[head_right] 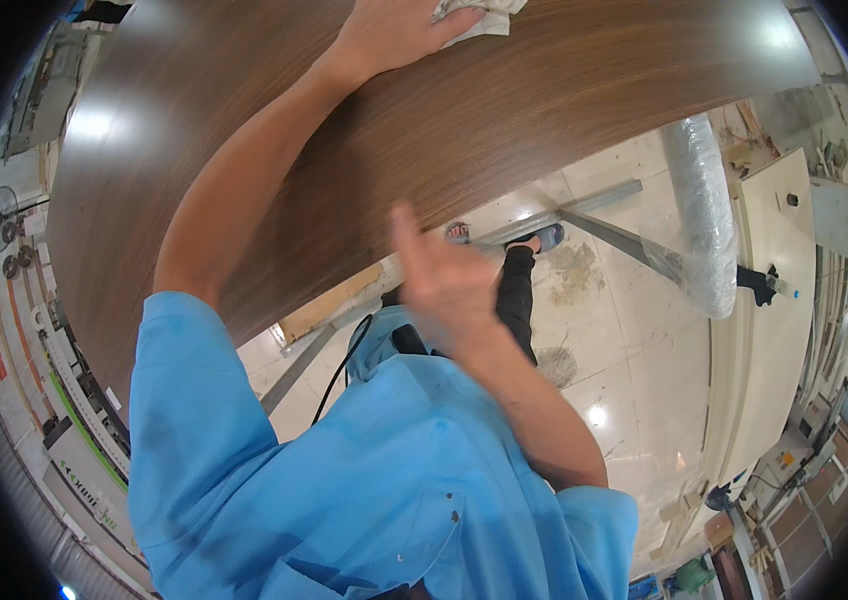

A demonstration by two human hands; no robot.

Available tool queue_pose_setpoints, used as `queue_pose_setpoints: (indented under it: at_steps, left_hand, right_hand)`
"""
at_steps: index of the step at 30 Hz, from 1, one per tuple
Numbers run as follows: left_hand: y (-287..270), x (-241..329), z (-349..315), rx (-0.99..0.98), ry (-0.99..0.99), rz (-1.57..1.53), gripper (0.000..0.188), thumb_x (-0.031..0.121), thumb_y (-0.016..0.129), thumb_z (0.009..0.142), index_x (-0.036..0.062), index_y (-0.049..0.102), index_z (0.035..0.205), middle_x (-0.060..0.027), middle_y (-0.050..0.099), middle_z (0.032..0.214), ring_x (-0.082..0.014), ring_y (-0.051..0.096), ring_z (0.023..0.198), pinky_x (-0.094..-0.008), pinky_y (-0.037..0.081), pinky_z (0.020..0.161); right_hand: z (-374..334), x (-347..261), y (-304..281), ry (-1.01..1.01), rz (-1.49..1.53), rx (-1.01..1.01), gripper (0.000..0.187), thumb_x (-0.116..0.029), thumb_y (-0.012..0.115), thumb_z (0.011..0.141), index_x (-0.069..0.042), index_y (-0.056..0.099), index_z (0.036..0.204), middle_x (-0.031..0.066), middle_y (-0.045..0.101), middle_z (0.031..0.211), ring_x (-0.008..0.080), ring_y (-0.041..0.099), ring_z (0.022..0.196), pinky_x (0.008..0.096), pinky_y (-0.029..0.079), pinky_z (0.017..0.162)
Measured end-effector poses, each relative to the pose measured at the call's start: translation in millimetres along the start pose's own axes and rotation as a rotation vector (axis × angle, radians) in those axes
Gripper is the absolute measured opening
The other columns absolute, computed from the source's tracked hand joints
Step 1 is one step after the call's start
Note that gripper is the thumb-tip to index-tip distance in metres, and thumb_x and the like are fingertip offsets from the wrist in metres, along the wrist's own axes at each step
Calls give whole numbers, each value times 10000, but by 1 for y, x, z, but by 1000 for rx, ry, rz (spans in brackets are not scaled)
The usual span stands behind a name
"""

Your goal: The person tapes a cardboard box, then wipes a large wooden tabletop with a cloth and scrapes the surface with a small tool. The person repeatedly wipes and scrapes different areas of the tabletop.

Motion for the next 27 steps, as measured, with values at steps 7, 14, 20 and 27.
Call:
queue_pose_setpoints:
  at_steps: [7, 14, 20, 27]
  left_hand:
    - [-2, 3, -1, -44, -90, 23, 368, 282, 666, 875, 65, 607, 1167, -170, 637, 1156, -384, 597, 1130, -475, 474, 967]
    - [-3, 4, -2, -25, -96, 29, 373, 271, 668, 870, 61, 610, 1173, -169, 642, 1181, -372, 602, 1138, -470, 480, 975]
    - [-2, 5, 0, -6, -95, 44, 369, 256, 678, 858, 60, 624, 1166, -166, 660, 1167, -364, 604, 1153, -464, 476, 993]
    - [6, -4, -1, -19, -183, 142, 391, 302, 685, 890, 79, 647, 1209, -112, 651, 1258, -341, 608, 1151, -441, 484, 969]
  right_hand:
    - [-10, -78, 29, -199, 186, -112, 667, -44, 614, 701, 10, 591, 1366, 19, 472, 606, 151, 502, 464, 306, 415, 432]
    - [11, 78, -32, 147, -110, 121, 500, -8, 671, 789, -108, 668, 1279, 67, 585, 620, 206, 573, 475, 370, 459, 461]
    - [30, 194, -84, 366, -384, 351, 384, -44, 651, 849, -94, 686, 1228, 133, 641, 663, 259, 622, 519, 374, 458, 487]
    - [0, 39, -22, -14, 16, 138, 432, -79, 599, 796, -105, 692, 1217, 11, 496, 646, 166, 532, 555, 335, 422, 520]
Point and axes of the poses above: each hand's wrist, its own z-axis towards the middle knuckle, its own y-axis out of the palm, x = y × z, the point moved 6 cm from there along z, towards the middle knuckle
